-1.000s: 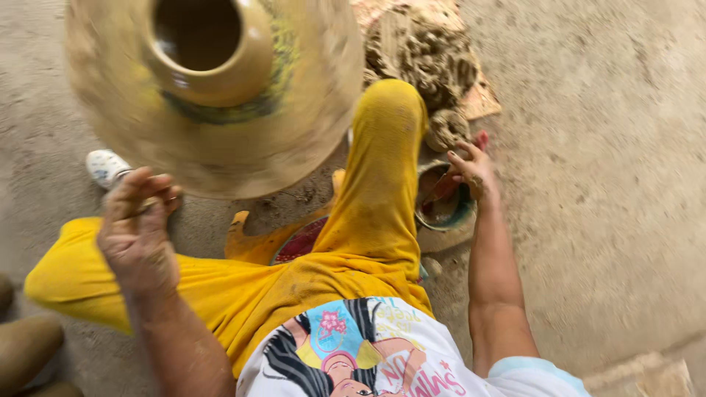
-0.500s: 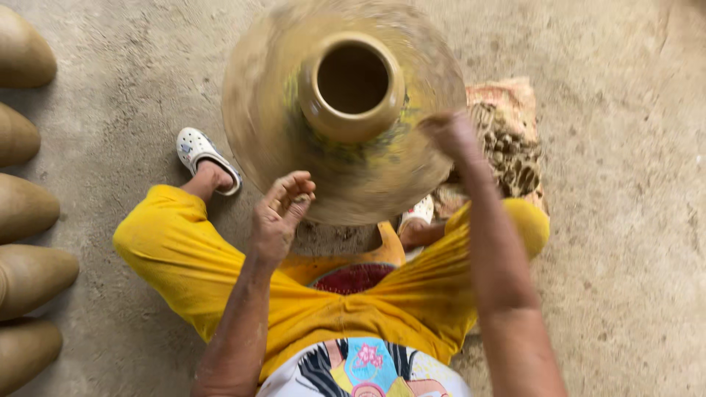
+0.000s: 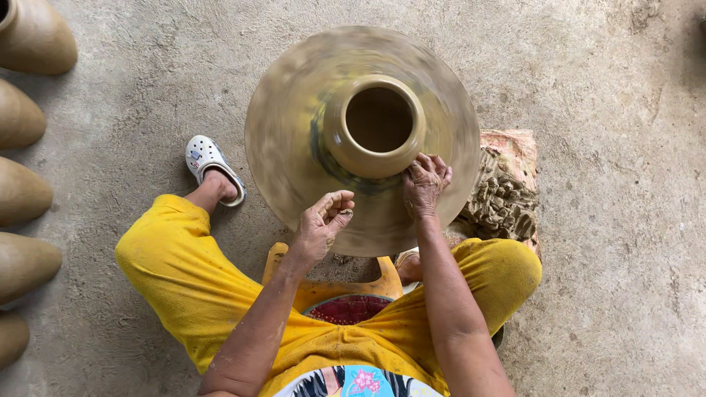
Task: The person shapes a lump of clay on a spinning pottery wheel, using their hands and a small wooden tool to form the neck and rim of a vessel, then uses a wire to separate the finished pot from the wheel.
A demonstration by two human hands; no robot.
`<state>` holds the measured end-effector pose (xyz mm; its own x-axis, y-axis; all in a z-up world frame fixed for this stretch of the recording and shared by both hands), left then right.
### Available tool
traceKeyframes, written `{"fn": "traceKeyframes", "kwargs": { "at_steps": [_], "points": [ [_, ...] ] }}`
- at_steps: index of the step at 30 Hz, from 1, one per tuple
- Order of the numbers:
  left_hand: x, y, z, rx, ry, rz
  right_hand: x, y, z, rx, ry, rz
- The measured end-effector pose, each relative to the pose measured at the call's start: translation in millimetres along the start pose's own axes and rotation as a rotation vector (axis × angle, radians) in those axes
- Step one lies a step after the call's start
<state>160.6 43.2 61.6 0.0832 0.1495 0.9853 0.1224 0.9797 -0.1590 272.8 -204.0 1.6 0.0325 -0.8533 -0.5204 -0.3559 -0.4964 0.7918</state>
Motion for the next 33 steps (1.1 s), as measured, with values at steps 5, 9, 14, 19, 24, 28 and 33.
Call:
{"fn": "traceKeyframes", "kwargs": {
  "at_steps": [5, 9, 14, 19, 24, 28, 33],
  "points": [
    [-33, 0, -5, -0.001, 0.019, 0.048, 8, -7, 2, -0.043, -0.012, 0.047],
    [-47, 3, -5, 0.018, 0.033, 0.004, 14, -14, 1, -0.105, -0.056, 0.069],
    [-62, 12, -3, 0.072, 0.136, -0.062, 12, -15, 3, -0.12, -0.045, 0.085],
    [-34, 94, -37, 0.511, -0.157, -1.277, 8, -9, 5, -0.111, -0.076, 0.029],
    [-44, 137, -70, 0.458, -0.054, -1.401, 8, -12, 2, -0.1, -0.074, 0.022],
    [-47, 133, -89, 0.338, -0.068, -1.532, 10, -12, 4, -0.092, -0.066, 0.034],
    [-55, 130, -96, 0.294, -0.099, -1.523, 13, -12, 4, -0.078, -0.075, 0.004]
  ]
}}
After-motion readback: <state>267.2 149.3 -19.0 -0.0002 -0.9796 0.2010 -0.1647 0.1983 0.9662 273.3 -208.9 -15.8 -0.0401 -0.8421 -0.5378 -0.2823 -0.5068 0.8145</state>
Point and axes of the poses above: each hand's wrist, its own z-axis away from the middle knuckle, its own y-axis out of the back of the hand, x = y × z, the point moved 8 cm from there along -z, towards the middle knuckle, and after that the axes turned 6 degrees about -y, right-handed, at the moved point
